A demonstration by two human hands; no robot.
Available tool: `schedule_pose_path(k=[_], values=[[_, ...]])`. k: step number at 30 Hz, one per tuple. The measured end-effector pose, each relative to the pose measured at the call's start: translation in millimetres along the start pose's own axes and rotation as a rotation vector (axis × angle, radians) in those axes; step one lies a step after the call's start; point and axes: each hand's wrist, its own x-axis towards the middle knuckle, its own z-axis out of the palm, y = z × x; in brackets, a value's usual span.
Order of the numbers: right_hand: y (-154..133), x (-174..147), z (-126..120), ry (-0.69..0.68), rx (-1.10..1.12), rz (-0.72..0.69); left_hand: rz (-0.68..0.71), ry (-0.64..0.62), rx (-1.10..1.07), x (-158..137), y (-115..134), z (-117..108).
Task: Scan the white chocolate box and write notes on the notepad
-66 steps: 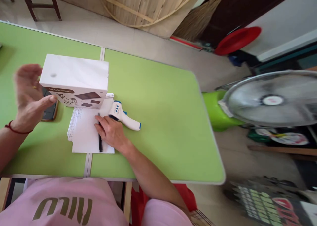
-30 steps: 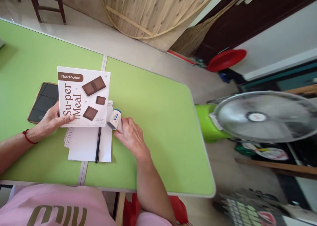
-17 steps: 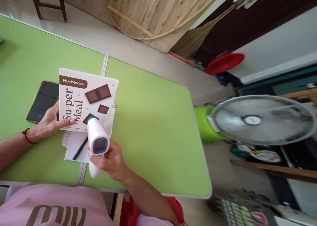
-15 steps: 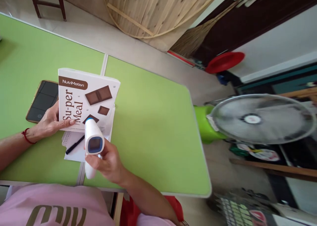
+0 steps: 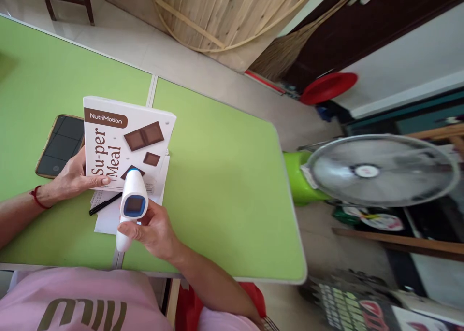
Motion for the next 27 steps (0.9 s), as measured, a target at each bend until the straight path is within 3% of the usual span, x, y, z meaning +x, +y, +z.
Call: schedule_pose_path(k=[27], values=[[2.3, 0.7, -1.5, 0.050, -0.070, -0.018, 0.008, -0.024, 0.001, 0.9, 0.4, -0.7]])
